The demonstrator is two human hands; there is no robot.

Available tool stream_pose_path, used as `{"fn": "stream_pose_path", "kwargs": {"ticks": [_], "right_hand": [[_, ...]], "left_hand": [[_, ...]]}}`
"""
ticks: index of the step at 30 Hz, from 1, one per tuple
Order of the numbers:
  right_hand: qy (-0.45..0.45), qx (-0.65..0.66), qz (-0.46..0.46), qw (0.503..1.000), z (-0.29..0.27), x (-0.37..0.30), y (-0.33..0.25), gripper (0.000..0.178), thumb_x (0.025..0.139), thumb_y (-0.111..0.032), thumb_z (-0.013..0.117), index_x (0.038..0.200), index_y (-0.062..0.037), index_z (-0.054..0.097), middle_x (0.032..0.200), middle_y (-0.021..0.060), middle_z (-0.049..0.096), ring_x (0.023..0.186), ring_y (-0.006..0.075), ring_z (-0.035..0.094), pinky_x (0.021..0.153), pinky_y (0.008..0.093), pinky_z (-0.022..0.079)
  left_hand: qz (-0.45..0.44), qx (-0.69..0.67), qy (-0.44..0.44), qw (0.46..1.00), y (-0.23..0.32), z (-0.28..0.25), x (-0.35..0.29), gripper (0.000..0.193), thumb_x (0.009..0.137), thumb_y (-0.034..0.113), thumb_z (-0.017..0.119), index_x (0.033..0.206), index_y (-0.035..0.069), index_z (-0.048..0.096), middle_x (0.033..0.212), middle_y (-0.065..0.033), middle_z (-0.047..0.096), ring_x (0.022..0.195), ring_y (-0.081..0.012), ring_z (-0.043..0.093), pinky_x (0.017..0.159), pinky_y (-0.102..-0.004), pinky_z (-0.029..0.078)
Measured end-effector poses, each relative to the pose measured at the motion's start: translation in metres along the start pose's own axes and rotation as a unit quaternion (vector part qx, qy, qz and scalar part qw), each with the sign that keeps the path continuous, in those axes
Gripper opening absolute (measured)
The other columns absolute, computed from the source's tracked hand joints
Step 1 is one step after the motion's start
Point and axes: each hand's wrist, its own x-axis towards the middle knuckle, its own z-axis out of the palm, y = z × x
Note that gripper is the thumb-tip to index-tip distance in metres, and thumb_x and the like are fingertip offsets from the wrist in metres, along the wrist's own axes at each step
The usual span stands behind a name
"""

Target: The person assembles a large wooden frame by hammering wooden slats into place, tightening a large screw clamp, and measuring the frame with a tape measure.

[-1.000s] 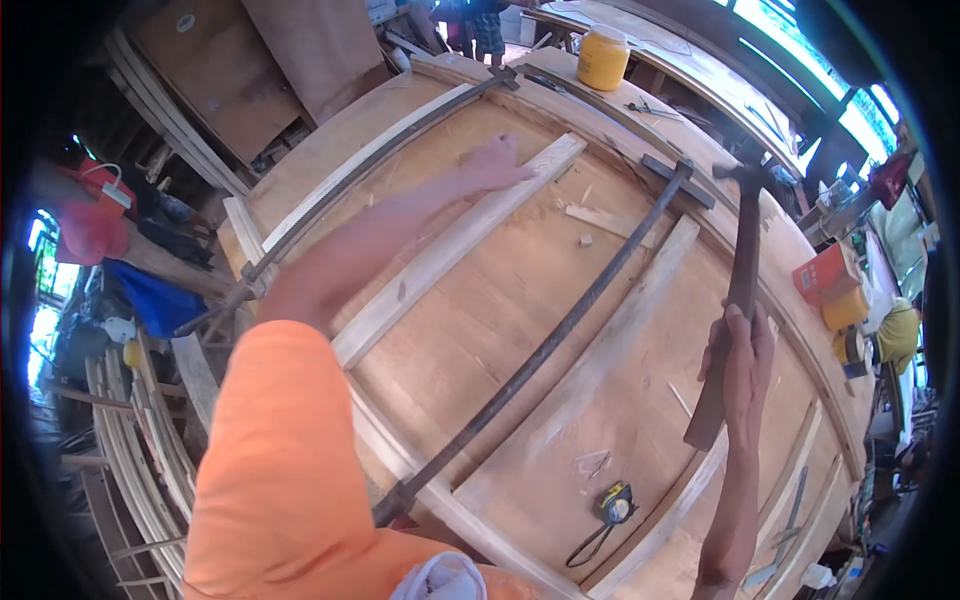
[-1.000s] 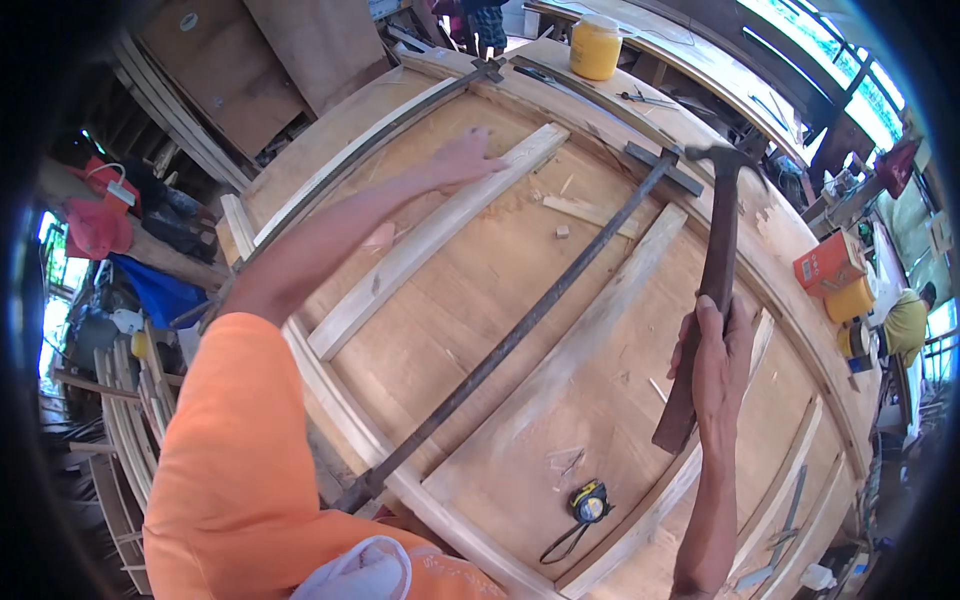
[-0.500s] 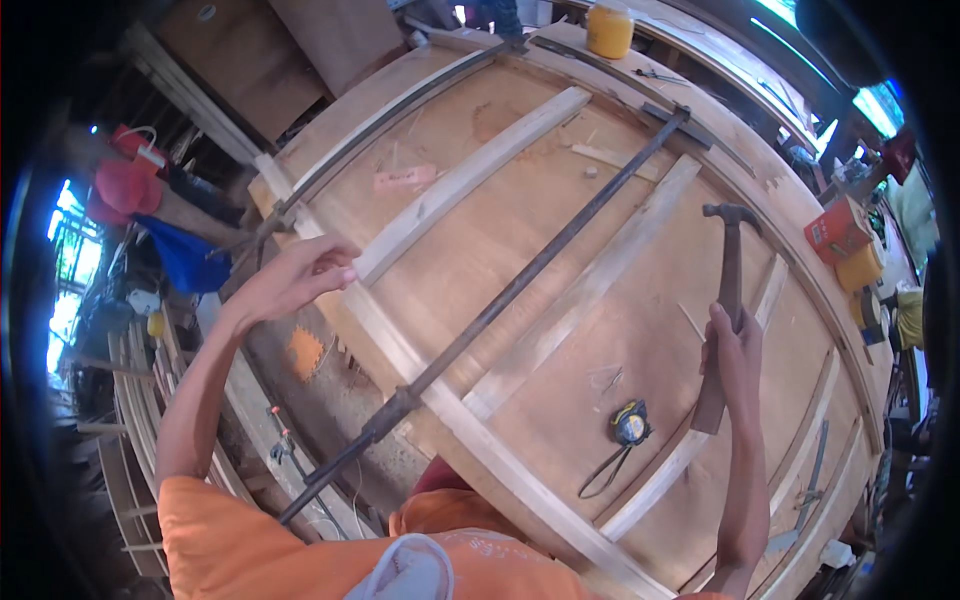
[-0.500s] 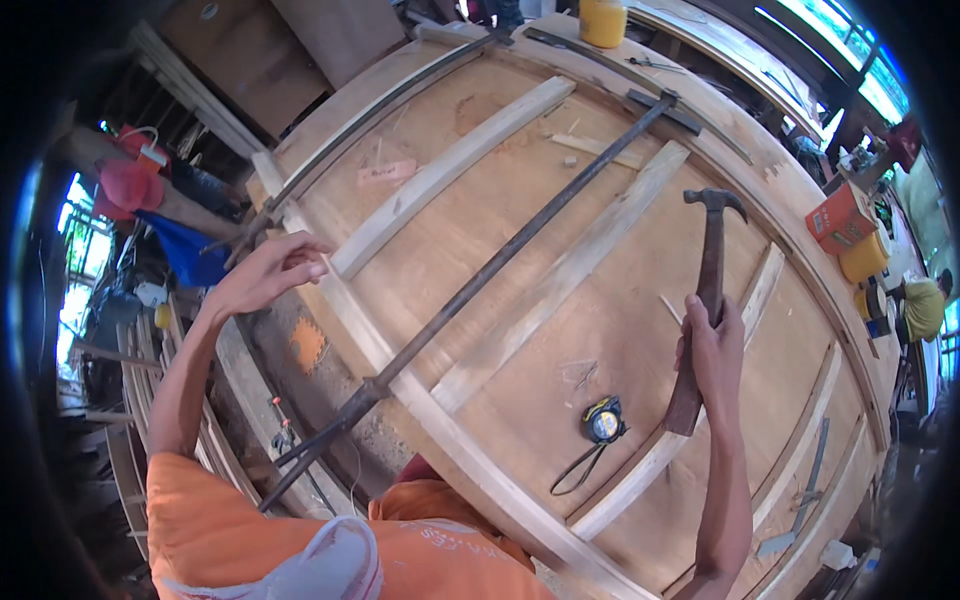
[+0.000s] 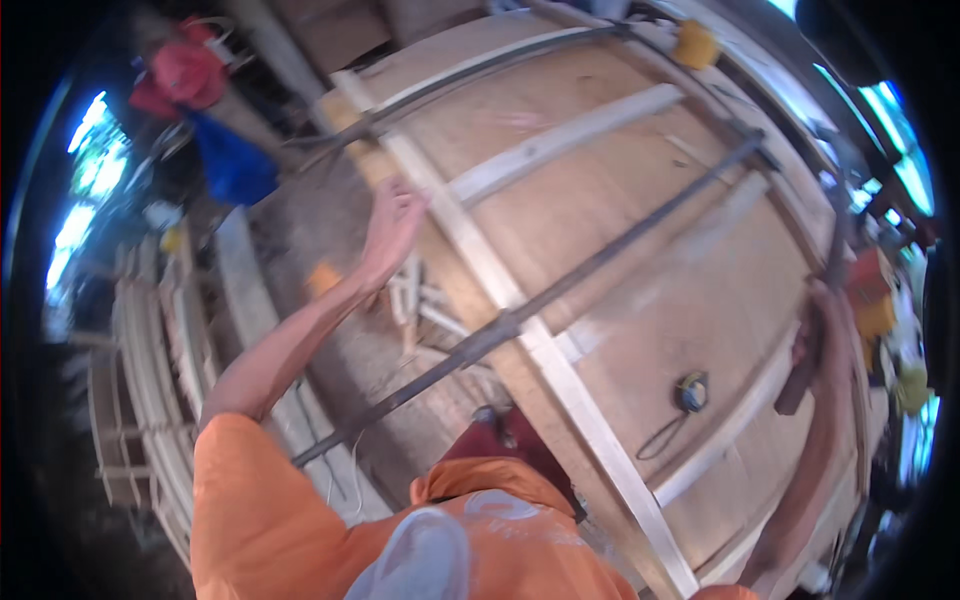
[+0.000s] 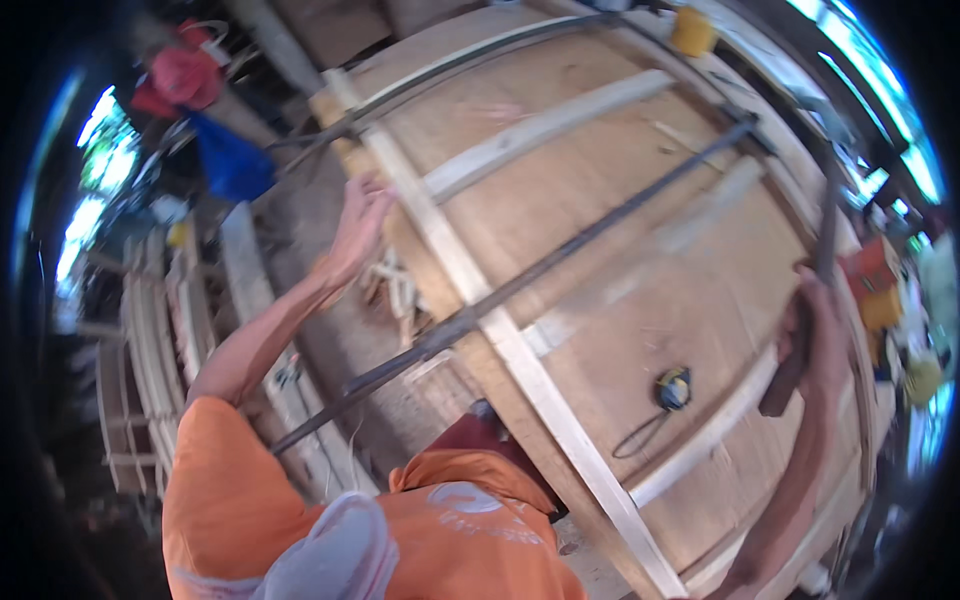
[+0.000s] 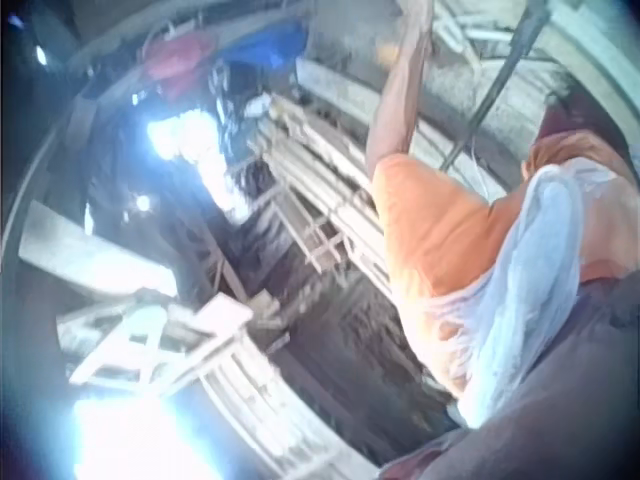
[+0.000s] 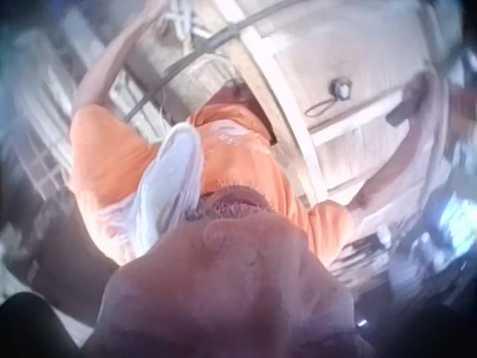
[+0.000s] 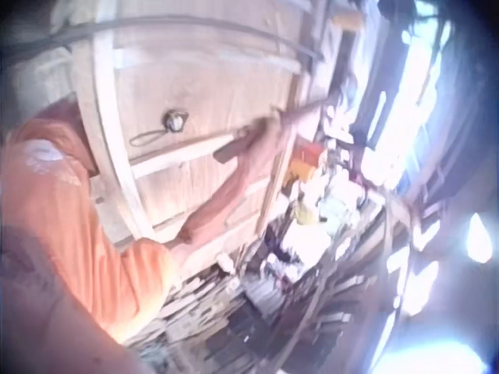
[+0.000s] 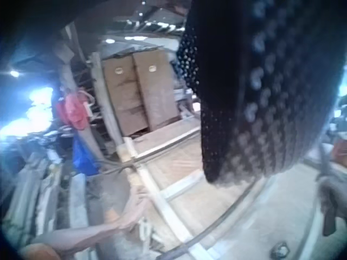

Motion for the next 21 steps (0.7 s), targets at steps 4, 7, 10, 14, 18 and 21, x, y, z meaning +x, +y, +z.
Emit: {"fn": "stream_pose_path", "kwargs": {"ticks": [4,7,10,14,18,21], "right_hand": [[-0.014,-0.210,-0.018,0.977,0.024,-0.004,-0.016,0.043,0.098,-0.024,0.070,0.133,-0.0023,0.060,0.068,-0.0003,0.054,0.047,0.0095,0.053,0.042,0.0251,0.044],[-0.010,-0.150,-0.056,0.987,0.033,0.012,-0.020,0.047,0.095,-0.026,0.069,0.133,-0.0006,0.059,0.069,-0.0002,0.054,0.048,0.0099,0.053,0.043,0.0255,0.043],[-0.008,-0.217,-0.108,0.970,0.026,0.057,-0.018,0.049,0.094,-0.034,0.069,0.129,0.0000,0.063,0.070,-0.0001,0.053,0.051,0.0108,0.055,0.047,0.0292,0.044],[-0.028,-0.415,-0.149,0.897,-0.016,0.162,-0.021,0.048,0.089,-0.035,0.073,0.122,-0.0003,0.068,0.070,0.0033,0.056,0.054,0.0131,0.058,0.051,0.0339,0.047],[0.013,-0.468,-0.186,0.864,-0.028,0.310,-0.024,0.050,0.085,-0.038,0.074,0.114,0.0024,0.072,0.083,0.0143,0.071,0.067,0.0239,0.070,0.063,0.0404,0.056],[0.081,-0.592,-0.161,0.785,-0.037,0.417,-0.025,0.050,0.082,-0.037,0.075,0.116,-0.0007,0.074,0.092,0.0182,0.076,0.086,0.0321,0.076,0.078,0.0462,0.058]], "left_hand": [[0.019,0.125,0.102,0.987,-0.067,0.035,0.004,0.082,0.103,0.036,0.065,0.154,-0.014,0.025,0.150,-0.0311,0.041,0.142,-0.0378,0.041,0.123,-0.0442,0.029],[0.025,0.081,0.046,0.995,-0.061,0.059,-0.004,0.087,0.104,0.036,0.063,0.157,-0.017,0.019,0.161,-0.0329,0.025,0.153,-0.0381,0.026,0.128,-0.0428,0.018],[0.014,0.024,0.043,0.999,-0.055,0.067,0.005,0.089,0.104,0.036,0.062,0.159,-0.016,0.016,0.166,-0.0329,0.020,0.155,-0.0383,0.023,0.129,-0.0432,0.016],[-0.028,0.004,0.099,0.995,-0.051,0.089,0.012,0.091,0.103,0.035,0.064,0.161,-0.013,0.013,0.168,-0.0325,0.017,0.157,-0.0376,0.020,0.129,-0.0430,0.014],[-0.035,-0.015,0.159,0.987,-0.036,0.102,0.007,0.085,0.104,0.027,0.062,0.163,-0.010,0.012,0.169,-0.0299,0.017,0.158,-0.0363,0.018,0.130,-0.0432,0.011],[-0.011,-0.033,0.169,0.985,-0.053,0.112,0.010,0.081,0.104,0.019,0.059,0.165,-0.008,0.013,0.170,-0.0276,0.018,0.159,-0.0354,0.019,0.131,-0.0433,0.010]]}}
